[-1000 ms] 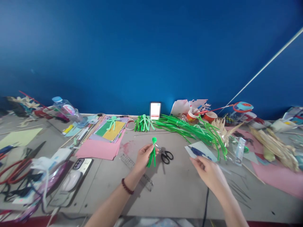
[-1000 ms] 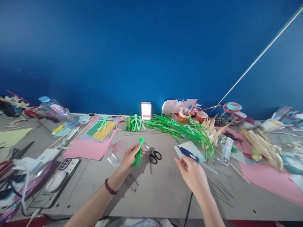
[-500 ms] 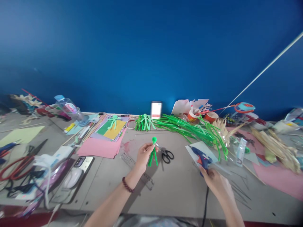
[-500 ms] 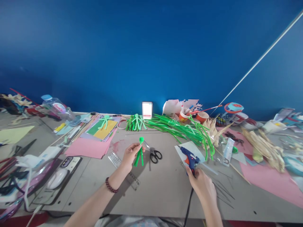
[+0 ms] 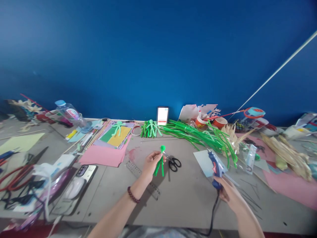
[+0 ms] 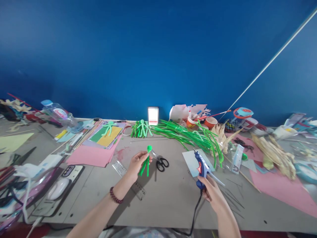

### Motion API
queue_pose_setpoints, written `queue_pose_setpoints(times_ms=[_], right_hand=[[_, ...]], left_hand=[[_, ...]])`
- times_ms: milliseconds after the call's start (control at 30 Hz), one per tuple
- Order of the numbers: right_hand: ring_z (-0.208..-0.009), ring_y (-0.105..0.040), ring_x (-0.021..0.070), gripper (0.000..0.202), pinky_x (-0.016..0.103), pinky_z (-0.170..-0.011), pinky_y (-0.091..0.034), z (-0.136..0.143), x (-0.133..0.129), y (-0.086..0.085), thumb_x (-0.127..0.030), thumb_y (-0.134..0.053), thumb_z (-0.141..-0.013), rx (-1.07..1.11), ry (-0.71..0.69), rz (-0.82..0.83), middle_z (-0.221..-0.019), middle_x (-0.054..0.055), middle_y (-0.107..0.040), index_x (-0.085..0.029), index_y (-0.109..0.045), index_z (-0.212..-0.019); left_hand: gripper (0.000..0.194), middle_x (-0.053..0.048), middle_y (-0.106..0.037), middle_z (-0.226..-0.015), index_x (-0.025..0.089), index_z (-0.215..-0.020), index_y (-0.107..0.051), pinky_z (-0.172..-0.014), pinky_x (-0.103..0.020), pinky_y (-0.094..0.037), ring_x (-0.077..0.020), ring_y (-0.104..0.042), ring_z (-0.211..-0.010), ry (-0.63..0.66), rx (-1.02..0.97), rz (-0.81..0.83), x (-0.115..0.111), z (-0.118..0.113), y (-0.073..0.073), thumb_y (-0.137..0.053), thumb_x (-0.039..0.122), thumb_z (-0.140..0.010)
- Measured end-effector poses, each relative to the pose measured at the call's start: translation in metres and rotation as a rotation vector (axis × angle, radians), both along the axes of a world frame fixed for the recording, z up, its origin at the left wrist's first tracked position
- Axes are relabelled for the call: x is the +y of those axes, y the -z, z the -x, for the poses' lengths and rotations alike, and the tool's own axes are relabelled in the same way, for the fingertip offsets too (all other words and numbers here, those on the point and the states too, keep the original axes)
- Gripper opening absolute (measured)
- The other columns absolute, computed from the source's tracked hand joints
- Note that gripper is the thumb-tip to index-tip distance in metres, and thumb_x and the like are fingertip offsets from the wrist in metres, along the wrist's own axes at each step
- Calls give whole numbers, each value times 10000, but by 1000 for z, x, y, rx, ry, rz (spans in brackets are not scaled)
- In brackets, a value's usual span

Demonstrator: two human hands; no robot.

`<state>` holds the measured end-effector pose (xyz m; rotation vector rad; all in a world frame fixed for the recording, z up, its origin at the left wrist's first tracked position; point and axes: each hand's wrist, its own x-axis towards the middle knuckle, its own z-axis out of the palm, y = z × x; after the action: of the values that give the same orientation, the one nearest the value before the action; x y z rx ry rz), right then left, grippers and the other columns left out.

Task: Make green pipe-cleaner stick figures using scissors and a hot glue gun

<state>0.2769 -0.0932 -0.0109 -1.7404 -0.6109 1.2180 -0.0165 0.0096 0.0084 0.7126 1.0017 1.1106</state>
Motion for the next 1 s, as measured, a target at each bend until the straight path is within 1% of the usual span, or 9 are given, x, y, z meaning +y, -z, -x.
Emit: queue_pose_setpoints(times_ms=[67, 133, 167, 267, 400, 567, 733, 833, 1000], right_hand=[[-329, -371, 61, 302, 175, -326, -234, 3, 0, -2, -411, -689, -596, 144, -23, -89, -469, -59, -461, -188, -503, -680], [-326, -373, 54, 290, 179, -319, -246, 10, 1, -9, -396, -686, -615, 232, -86, -175, -491, -40, -490, -173, -503, -646], [-321, -374, 54, 283, 180, -307, -236, 15, 2, -13, -392, -685, -632, 245, -105, -206, -510, -30, -511, -167, -516, -657], [-398, -471, 88, 306, 188, -307, -272, 37, 8, -27, -357, -728, -627, 285, -141, -289, -667, 9, -598, -173, -556, -801], [-412, -476, 88, 328, 212, -389, -353, 67, 21, -35, -346, -738, -664, 251, -231, -378, -602, -3, -604, -179, -531, -855], [-429, -483, 86, 311, 214, -418, -354, 92, 36, -34, -363, -699, -717, 289, -351, -399, -618, 3, -626, -181, -508, -882], [-419, -486, 76, 299, 188, -386, -297, 101, 39, -30, -363, -692, -723, 321, -402, -380, -640, 5, -638, -181, -503, -866], [-392, -466, 67, 306, 182, -369, -275, 102, 40, -32, -379, -692, -720, 380, -395, -367, -624, 10, -642, -172, -505, -845], [-314, -393, 51, 402, 188, -324, -255, 99, 45, -35, -569, -567, -758, 521, -320, -298, -569, 10, -613, -172, -499, -751]], left_hand=[[322, -33, -691, -654, 150, -748, -621, -605, -251, -487, -153, -645, -602, 5, 4, 4, 0, 0, 1, -762, 395, -593], [331, -32, -687, -646, 148, -752, -621, -581, -243, -481, -144, -632, -577, 10, 11, 0, 0, 0, 3, -757, 407, -598], [334, -31, -682, -640, 145, -758, -622, -563, -237, -476, -135, -620, -558, 11, 21, -4, 0, -1, 4, -752, 412, -605], [336, -26, -663, -621, 140, -768, -628, -517, -222, -464, -111, -580, -505, 3, 63, -18, 0, -1, 8, -736, 425, -626], [346, -31, -661, -647, 146, -773, -634, -532, -233, -488, -122, -595, -539, -30, 91, -24, 0, -1, 9, -745, 429, -608], [337, -38, -668, -666, 149, -792, -637, -556, -250, -502, -136, -610, -566, -37, 107, -10, -1, -1, 5, -745, 407, -604], [315, -36, -660, -669, 145, -776, -644, -571, -262, -504, -158, -638, -591, -31, 97, -21, -1, -2, 7, -751, 383, -600], [332, -16, -640, -655, 139, -776, -640, -562, -256, -500, -158, -643, -586, -42, 78, -26, 0, -2, 11, -761, 386, -591], [345, -7, -645, -651, 132, -773, -624, -552, -241, -496, -134, -633, -552, -50, 8, -23, 1, -2, 10, -775, 381, -589]])
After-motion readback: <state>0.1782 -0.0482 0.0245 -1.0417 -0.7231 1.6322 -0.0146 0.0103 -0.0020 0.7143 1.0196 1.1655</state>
